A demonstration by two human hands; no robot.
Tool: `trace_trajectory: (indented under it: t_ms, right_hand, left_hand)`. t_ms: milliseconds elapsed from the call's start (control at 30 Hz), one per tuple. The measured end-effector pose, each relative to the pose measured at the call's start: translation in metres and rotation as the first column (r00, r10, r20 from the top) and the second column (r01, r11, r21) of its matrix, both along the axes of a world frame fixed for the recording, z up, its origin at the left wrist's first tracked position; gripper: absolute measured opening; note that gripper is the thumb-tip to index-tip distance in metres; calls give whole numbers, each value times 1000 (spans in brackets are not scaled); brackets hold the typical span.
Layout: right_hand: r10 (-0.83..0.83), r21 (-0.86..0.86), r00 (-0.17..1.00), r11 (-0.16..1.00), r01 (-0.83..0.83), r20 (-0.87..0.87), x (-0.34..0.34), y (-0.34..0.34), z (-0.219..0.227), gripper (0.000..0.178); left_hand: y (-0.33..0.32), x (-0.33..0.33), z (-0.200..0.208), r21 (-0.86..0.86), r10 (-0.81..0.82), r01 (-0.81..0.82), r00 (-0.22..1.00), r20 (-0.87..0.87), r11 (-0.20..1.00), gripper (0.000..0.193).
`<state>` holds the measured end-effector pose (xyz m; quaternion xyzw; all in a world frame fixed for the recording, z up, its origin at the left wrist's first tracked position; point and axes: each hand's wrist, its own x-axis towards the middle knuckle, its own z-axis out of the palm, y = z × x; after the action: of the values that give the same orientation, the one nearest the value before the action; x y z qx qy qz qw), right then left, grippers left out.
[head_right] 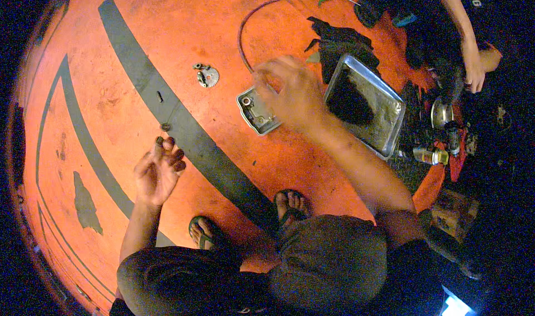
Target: The person cleans and assembles mechanical components from a small metal housing while sitting on the floor, using a cloth to wipe a shaft and an air nozzle to blow out the housing.
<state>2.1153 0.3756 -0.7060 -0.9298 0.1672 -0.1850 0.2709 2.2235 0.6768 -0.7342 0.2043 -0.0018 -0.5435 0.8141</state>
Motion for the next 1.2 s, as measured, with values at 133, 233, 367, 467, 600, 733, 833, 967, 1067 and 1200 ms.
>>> trace_trajectory:
  t_ms: [133,233,367,467,600,733,833,967,1067,1200]
  right_hand:
    - [122,-187,949,965,-182,-289,-22,-49,-50,28]
    - [127,-216,835,935,-281,-535,-35,-39,-88,45]
    - [88,-330,826,889,-316,-556,-33,-31,-121,35]
    - [97,-349,846,882,-318,-525,-27,-26,-127,31]
    - [177,-110,732,939,-326,-658,-19,-39,-135,40]
    - [248,-29,694,932,-361,-676,-13,-52,-131,29]
    - [223,0,683,951,-311,-696,-8,-48,-126,23]
    - [56,-111,851,985,-133,-522,-11,-26,-134,25]
    - [-46,-91,901,996,7,-431,-6,-11,-141,22]
    - [-72,-53,954,997,59,-290,-12,-13,-152,19]
  left_hand:
    - [-2,12,-3,-82,19,-18,1000,13,997,22]
    - [-3,12,-11,-53,13,-14,1000,-24,998,22]
    - [-3,10,-12,-7,-7,6,1000,-28,1000,22]
    - [-2,11,-17,16,-12,12,1000,-18,1000,23]
    - [-6,12,-23,53,-15,17,999,-30,998,24]
    - [-7,13,-26,74,-25,28,999,-41,997,24]
    - [-4,13,-31,102,-9,16,998,-68,995,23]
    - [-8,13,-30,79,-19,24,998,-63,997,23]
    - [-8,14,-29,92,-33,37,998,-47,995,23]
    - [-3,12,-29,133,-22,29,998,-53,991,23]
